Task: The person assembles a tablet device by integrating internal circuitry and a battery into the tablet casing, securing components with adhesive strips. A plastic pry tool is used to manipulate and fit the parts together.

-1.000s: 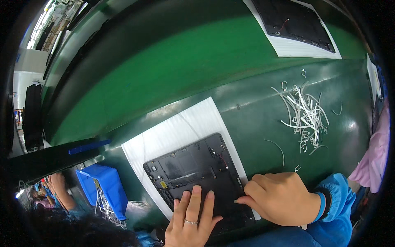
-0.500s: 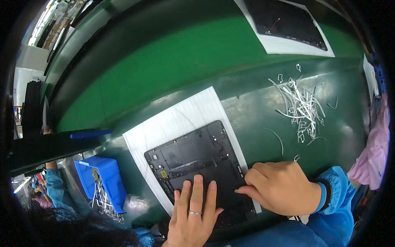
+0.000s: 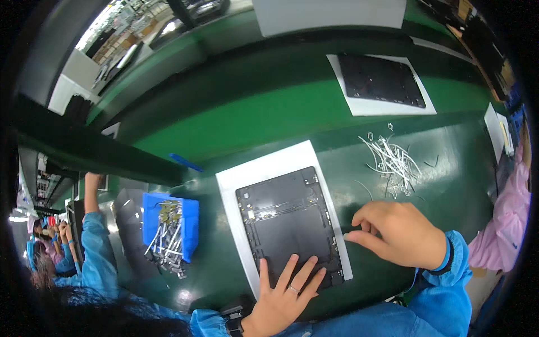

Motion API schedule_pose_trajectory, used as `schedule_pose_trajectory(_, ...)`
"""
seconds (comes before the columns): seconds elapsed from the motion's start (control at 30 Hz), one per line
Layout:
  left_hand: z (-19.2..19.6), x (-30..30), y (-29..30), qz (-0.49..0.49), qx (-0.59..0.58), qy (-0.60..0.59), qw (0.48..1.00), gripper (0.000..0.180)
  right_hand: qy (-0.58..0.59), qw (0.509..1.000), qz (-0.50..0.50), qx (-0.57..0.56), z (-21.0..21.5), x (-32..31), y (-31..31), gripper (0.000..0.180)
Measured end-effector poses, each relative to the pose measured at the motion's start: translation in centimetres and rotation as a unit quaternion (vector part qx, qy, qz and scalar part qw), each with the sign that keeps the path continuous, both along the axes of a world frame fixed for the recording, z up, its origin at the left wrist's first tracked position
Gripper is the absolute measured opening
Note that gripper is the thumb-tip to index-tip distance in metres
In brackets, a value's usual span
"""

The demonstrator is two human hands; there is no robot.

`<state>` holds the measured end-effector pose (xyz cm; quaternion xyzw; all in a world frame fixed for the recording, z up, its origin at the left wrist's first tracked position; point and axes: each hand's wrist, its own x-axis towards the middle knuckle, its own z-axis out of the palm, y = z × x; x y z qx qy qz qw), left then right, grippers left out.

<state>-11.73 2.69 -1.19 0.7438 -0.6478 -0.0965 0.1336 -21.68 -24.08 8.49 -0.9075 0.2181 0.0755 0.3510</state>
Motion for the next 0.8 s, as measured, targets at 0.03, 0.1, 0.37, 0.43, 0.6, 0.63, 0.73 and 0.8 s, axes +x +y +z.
schedule_pose_trajectory(0.03,0.2,0.2,0.1,-0.008,0.005,-0.025,1.0,0.049,-0.008,1.0,0.006,-0.003,-0.4,-0.1,0.2,0.028)
schedule_pose_trajectory(0.1,1.0,0.8,0.7,0.058,0.004,-0.023,0.998,0.055,0.03,0.995,0.094,-0.03,-0.9,-0.1,0.3,0.032)
schedule_pose_trajectory(0.37,3.1,4.1,3.0,0.331,0.047,0.018,0.942,0.046,-0.006,0.986,-0.13,-0.101,2.0,-4.1,-6.0,0.028)
schedule_pose_trajectory(0.43,1.3,3.5,2.4,0.32,-0.011,0.028,0.947,0.039,-0.033,0.976,-0.193,-0.098,1.5,-4.8,-9.8,0.03)
schedule_pose_trajectory(0.6,-0.8,3.9,4.6,0.423,0.019,0.217,0.88,0.029,-0.132,0.913,-0.328,-0.202,-5.7,-4.3,-22.0,0.048)
schedule_pose_trajectory(0.63,-0.5,4.7,4.1,0.406,0.013,0.216,0.888,0.029,-0.119,0.898,-0.35,-0.237,-7.0,-4.8,-23.9,0.053)
schedule_pose_trajectory(0.73,2.8,4.9,3.0,0.468,-0.009,0.572,0.673,0.066,0.005,0.888,-0.382,-0.255,-9.7,-2.9,-27.0,0.063)
schedule_pose_trajectory(0.8,3.5,4.8,1.2,0.426,-0.094,0.588,0.681,0.054,0.043,0.887,-0.382,-0.255,-9.8,-1.1,-26.8,0.067)
